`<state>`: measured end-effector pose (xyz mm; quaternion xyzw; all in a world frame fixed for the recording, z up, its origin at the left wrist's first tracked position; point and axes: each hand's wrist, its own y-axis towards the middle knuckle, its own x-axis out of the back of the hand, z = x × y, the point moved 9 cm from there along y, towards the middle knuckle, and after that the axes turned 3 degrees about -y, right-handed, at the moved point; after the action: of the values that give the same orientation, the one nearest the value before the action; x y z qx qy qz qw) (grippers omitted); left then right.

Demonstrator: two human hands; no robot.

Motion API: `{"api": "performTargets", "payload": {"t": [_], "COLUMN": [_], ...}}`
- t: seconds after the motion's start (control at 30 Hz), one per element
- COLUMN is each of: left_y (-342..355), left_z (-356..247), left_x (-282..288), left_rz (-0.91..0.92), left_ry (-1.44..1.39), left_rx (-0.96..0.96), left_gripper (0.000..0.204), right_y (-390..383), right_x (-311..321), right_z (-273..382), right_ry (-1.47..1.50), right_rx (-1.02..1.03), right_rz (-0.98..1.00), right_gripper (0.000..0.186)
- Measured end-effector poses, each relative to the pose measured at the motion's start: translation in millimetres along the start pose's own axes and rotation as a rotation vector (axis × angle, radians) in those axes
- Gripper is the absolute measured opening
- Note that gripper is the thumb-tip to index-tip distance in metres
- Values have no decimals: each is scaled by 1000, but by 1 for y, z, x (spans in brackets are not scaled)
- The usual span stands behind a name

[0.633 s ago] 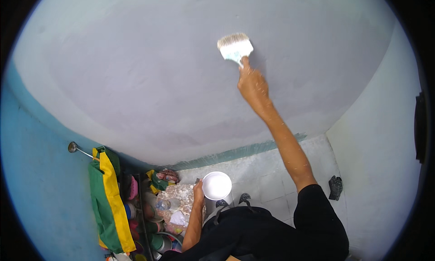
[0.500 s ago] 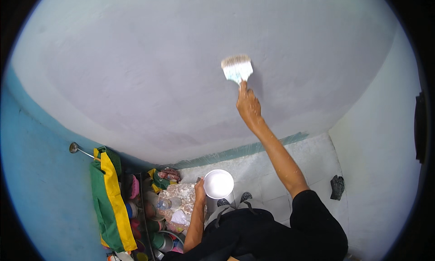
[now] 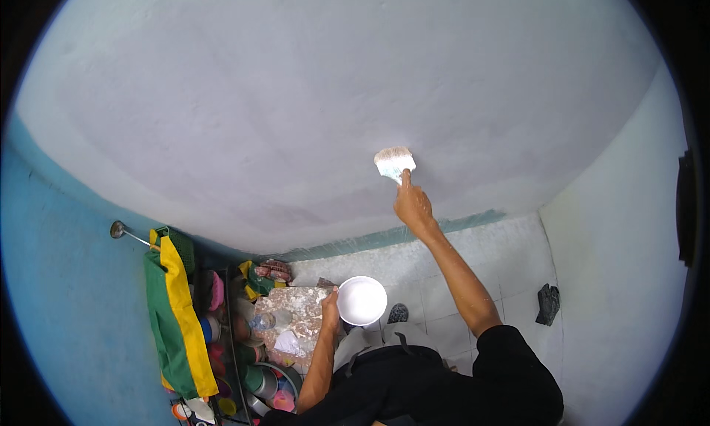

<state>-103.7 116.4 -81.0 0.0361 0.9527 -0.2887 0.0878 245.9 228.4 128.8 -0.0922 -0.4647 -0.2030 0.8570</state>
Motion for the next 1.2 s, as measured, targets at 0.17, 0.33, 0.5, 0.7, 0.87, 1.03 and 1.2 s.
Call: {"api": "performTargets", "payload": {"t": [0.17, 0.33, 0.5, 0.7, 0.87, 1.03, 1.2], "left_y": [1, 13, 24, 27, 30, 29, 29], "left_z": [-10, -28, -23, -26, -36, -36, -28], "left_x": [-5, 13, 40, 50, 47, 52, 60], "left_rz": [66, 49, 51, 102, 109, 123, 133], "left_ry": [1, -45, -29, -84, -33, -44, -42], "left_rx": [-1, -64, -19, 13, 22, 10, 64], "left_gripper": [38, 38, 39, 40, 40, 40, 40], "right_y": [44, 60, -5, 6, 23, 13, -1], "right_x": [121, 260, 293, 148, 29, -57, -88], "right_z": [73, 123, 185, 157, 106, 54, 32], "right_ry": [-127, -281, -153, -83, -112, -79, -73], "right_rx": [257, 52, 430, 135, 145, 10, -152], "right_rz": [-91, 20, -572, -417, -503, -359, -68], "right_gripper": [35, 30, 29, 39, 43, 41, 38]}}
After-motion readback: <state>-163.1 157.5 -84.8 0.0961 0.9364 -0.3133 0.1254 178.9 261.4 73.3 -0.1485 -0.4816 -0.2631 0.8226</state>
